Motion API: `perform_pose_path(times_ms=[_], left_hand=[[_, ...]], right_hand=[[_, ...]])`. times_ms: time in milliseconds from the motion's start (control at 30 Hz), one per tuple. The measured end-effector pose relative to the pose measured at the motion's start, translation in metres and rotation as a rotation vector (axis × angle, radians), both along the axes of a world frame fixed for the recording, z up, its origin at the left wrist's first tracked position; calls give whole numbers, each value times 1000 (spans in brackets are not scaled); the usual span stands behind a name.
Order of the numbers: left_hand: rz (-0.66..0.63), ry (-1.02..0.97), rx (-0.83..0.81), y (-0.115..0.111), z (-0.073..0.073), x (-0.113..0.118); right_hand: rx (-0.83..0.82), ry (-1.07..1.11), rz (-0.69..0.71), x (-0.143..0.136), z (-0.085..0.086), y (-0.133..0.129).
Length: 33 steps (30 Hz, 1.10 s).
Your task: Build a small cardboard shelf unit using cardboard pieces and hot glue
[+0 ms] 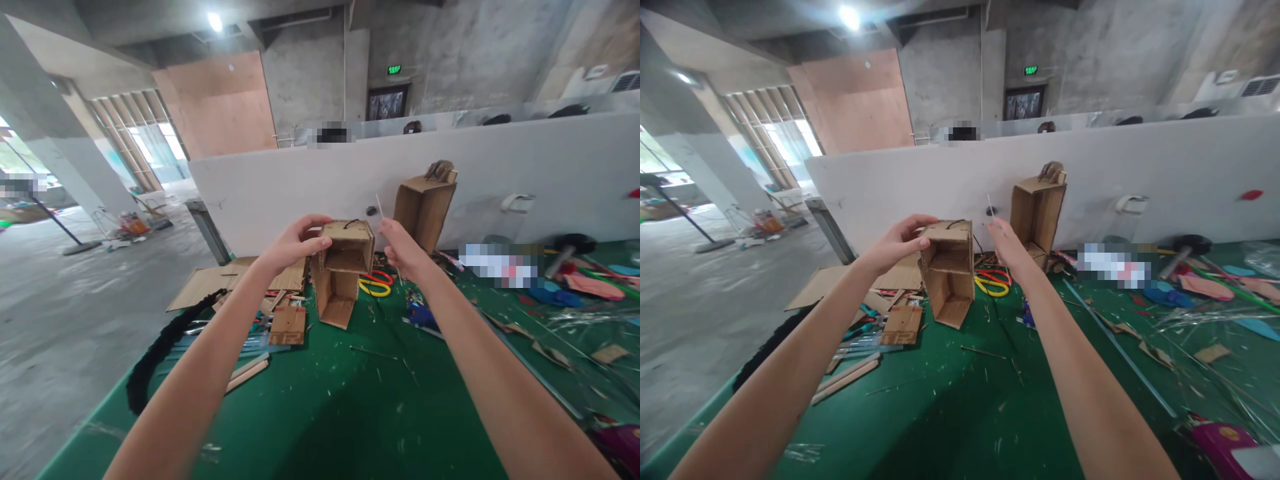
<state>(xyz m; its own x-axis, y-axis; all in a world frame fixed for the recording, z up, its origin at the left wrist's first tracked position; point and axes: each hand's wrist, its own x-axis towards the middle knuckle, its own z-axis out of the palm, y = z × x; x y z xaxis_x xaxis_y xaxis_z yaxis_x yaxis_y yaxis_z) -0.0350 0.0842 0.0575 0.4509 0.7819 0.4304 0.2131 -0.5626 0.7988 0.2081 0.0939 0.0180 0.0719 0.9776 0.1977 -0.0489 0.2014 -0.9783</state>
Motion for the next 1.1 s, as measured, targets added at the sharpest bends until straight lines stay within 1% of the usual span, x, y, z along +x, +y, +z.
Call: perform_pose_path(times_ms=[33, 133, 200, 233, 300, 400, 500, 567, 667, 767, 867, 933, 1033, 1100], left_hand=[[-15, 27, 10, 4, -2, 2], [-27, 96, 85, 11, -6, 5], [-27, 110, 99, 13, -10, 6], [-36, 103, 83, 14, -13, 6], [-54, 89, 39, 15, -21, 5], [-70, 55, -13, 16, -37, 4], [-132, 30, -90, 13, -50, 4], [-131, 69, -93, 9, -54, 3], [-69, 162, -16, 0, -55, 3], [6, 183, 48, -11, -59, 7], [84, 90, 88, -21, -70, 16], [149, 42, 154, -25, -79, 23], [241, -4, 250, -25, -92, 34], [281, -18, 278, -23, -96, 37]], right_hand=[[26, -21, 59, 2, -1, -7], [201, -122, 245, 0, -8, -26], [296, -188, 284, -6, -14, -31], [331, -216, 267, -9, -18, -31], [391, -273, 178, -14, -23, -28], [440, -349, 66, -18, -29, -24], [451, -378, 27, -18, -36, -24], [468, -362, 14, -17, -44, -24], [533, -369, -18, -18, -54, -25], [664, -477, -111, -20, -60, -23], [729, -554, -189, -24, -62, -22], [744, -557, -215, -26, -63, -22], [755, -573, -222, -29, -64, -26], [747, -591, -209, -29, -63, -28]])
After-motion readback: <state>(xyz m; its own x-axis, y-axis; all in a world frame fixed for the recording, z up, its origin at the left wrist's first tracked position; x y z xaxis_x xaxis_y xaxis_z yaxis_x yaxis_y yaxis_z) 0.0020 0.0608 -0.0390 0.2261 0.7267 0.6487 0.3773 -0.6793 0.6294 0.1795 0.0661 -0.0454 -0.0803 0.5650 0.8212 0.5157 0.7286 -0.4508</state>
